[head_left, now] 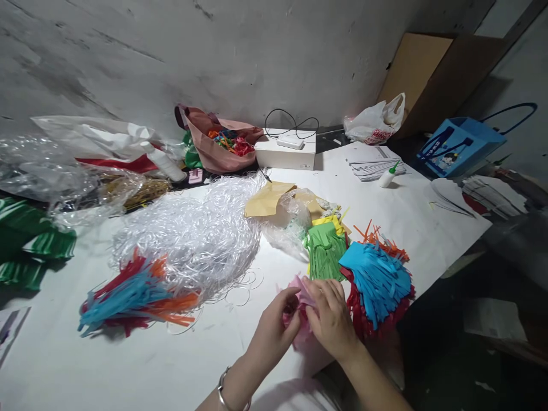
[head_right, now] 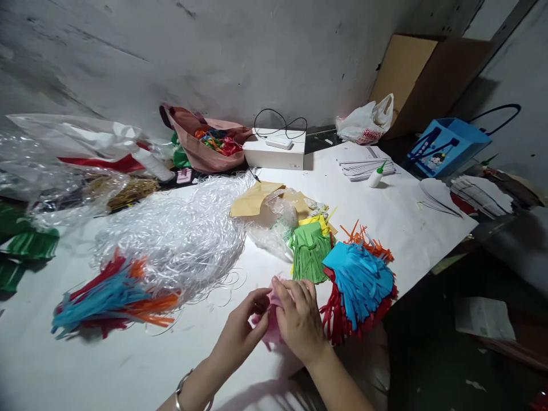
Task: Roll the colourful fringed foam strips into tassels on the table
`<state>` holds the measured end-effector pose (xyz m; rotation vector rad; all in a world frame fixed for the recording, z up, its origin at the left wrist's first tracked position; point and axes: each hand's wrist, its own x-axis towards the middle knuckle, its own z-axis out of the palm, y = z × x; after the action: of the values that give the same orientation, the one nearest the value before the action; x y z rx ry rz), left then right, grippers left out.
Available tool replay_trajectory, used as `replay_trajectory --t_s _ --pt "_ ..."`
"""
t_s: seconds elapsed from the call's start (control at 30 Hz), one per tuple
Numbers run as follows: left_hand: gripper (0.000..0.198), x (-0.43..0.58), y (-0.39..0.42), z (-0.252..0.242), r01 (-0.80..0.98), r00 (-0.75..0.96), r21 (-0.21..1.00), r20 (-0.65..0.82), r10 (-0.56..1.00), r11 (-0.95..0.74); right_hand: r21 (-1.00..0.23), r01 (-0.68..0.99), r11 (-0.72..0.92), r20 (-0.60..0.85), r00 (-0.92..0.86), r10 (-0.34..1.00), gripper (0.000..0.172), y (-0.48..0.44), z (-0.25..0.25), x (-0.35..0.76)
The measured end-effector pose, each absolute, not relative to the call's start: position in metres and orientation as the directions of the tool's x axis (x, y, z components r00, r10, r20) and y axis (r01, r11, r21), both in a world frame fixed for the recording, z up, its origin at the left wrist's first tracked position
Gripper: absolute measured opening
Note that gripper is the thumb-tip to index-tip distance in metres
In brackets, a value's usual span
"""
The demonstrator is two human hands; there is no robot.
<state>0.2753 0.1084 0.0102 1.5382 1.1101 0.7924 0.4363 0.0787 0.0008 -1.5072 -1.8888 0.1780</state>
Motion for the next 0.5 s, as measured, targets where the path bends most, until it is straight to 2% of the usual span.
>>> replay_trajectory --t_s 0.1,0.17,0.33,0.5 --pt "0.030 0.267 0.114 0.011 0.253 0.460 0.961 -0.017 0.888 -0.113 -0.648 0.688 0.327 0.351 -0.111 0.930 0.024 0.085 0.004 0.442" --pt "0.029 0.261 0.118 0.010 0.253 0.509 0.952 0.020 0.861 -0.172 -0.732 0.626 0.269 0.268 -0.099 0.958 0.018 0.087 0.006 0.446" --pt "0.033 0.258 0.121 0.007 0.203 0.608 0.943 0.090 0.789 -0.264 -0.822 0.565 0.074 0.086 -0.004 0.996 0.024 0.086 0.008 0.448" --pt "0.020 0.262 0.119 0.007 0.221 0.570 0.937 0.101 0.816 -0.270 -0.869 0.495 -0.004 0.016 0.037 0.999 0.026 0.081 0.004 0.446"
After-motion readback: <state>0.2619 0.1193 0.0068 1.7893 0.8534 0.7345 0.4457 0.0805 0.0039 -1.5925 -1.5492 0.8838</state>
